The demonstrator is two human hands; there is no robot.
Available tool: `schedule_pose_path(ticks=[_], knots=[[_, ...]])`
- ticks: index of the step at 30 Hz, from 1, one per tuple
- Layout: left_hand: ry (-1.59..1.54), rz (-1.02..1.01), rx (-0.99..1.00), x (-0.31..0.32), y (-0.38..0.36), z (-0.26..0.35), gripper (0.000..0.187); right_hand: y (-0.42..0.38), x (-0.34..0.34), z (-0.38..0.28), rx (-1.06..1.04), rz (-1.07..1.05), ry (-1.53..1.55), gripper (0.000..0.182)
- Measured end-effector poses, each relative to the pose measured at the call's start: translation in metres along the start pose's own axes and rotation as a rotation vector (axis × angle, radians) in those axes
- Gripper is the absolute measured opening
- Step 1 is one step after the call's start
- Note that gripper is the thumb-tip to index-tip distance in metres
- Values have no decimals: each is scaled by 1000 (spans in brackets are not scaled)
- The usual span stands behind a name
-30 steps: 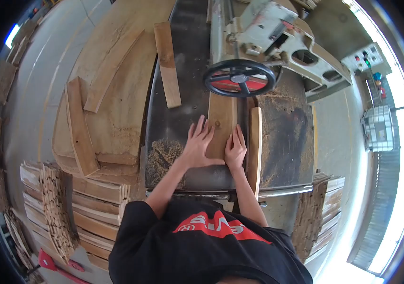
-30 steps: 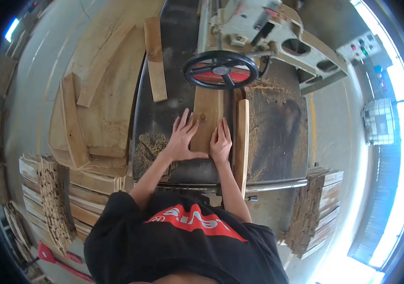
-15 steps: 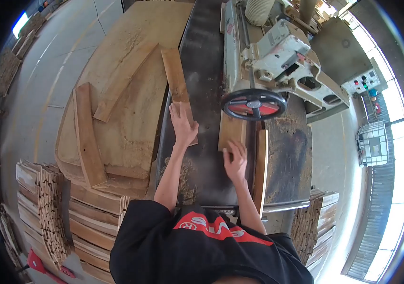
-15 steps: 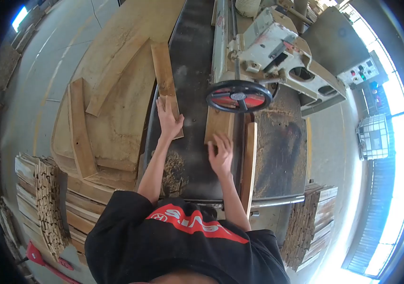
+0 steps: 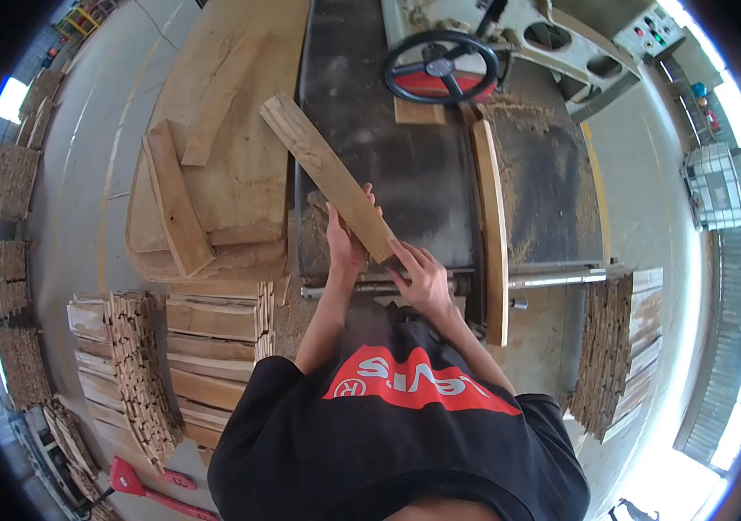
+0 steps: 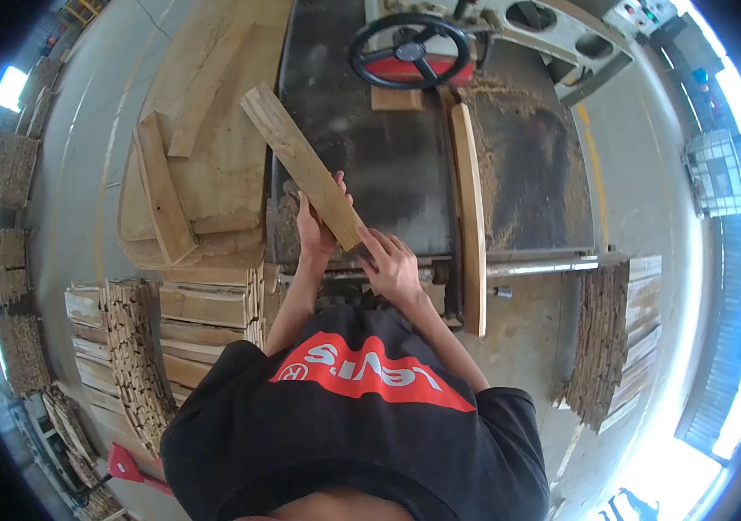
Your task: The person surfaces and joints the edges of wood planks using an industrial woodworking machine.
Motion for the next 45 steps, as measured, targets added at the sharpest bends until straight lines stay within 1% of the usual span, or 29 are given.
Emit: schedule_pose_path(ticks=[3,4,7,8,11,12,15,18,19,20,21,22,23,24,25,26,27,28,29,31,32,35,38,41,45], knots=[[-4,88,-85,-5,-40,-27,68,-42,-14,12,81,-36,34,60],[89,92,-51,3,-59,-28,61,-57,-17,19,199,-115,18,55],[532,39,-203,6,-99,-50,49,-116,-27,42,429,-93,103,53],[637,116,-215,2,-109,-56,43,-134,-30,47,487,-86,198,44],[934,-98,-46,29,-136,-75,56,-191,-32,65,756,-60,476,32],[969,-124,-70,32,-149,-85,62,-214,-22,78,838,-77,574,26],[1580,-422,438,76,-179,-92,67,-231,-26,77,797,-85,549,31],[1058,-272,0,64,-170,-116,78,-220,-60,63,668,-88,190,41],[880,-220,-135,63,-169,-123,82,-214,-73,56,649,-30,145,45],[797,27,-344,40,-168,-129,82,-208,-86,48,627,29,101,50],[632,-29,-466,39,-163,-138,81,-202,-99,40,606,86,58,55],[462,-80,-584,36,-157,-145,81,-199,-101,35,600,-5,-18,70],[285,-131,-697,35,-157,-152,83,-191,-107,22,437,23,-76,71],[392,-100,-696,39,-158,-156,86,-186,-111,7,272,54,-135,72],[360,-80,-671,47,-158,-161,87,-182,-115,-8,108,88,-197,73],[327,-57,-649,53,-161,-167,87,-182,-114,-12,67,57,-241,75],[292,-32,-631,53,-163,-171,88,-180,-118,-19,13,87,-269,75],[78,-72,-706,58,-169,-176,86,-176,-121,-25,-41,114,-298,74],[49,-68,-711,56,-169,-177,86,-175,-124,-30,-97,139,-328,73],[-7,-58,-719,48,-166,-179,84,-180,-120,-16,15,134,-250,76],[29,-65,-697,43,-164,-180,80,-185,-118,-10,75,129,-209,78],[49,-38,-697,38,-164,-182,76,-191,-120,-3,148,104,-206,77],[16,-10,-705,36,-164,-184,73,-194,-117,-1,134,94,-229,80],[52,3,-677,30,-163,-184,73,-192,-117,1,163,97,-210,83],[93,56,-649,29,-163,-181,72,-195,-111,5,151,51,-209,86]])
Point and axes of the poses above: each hand's wrist, its own y-axis towards the middle knuckle, its own x-axis out of the palm, z = x × y, the point moved 10 cm from there along y, towards the middle knuckle, and after that the axes turned 5 degrees about z, right-handed, at the moved point
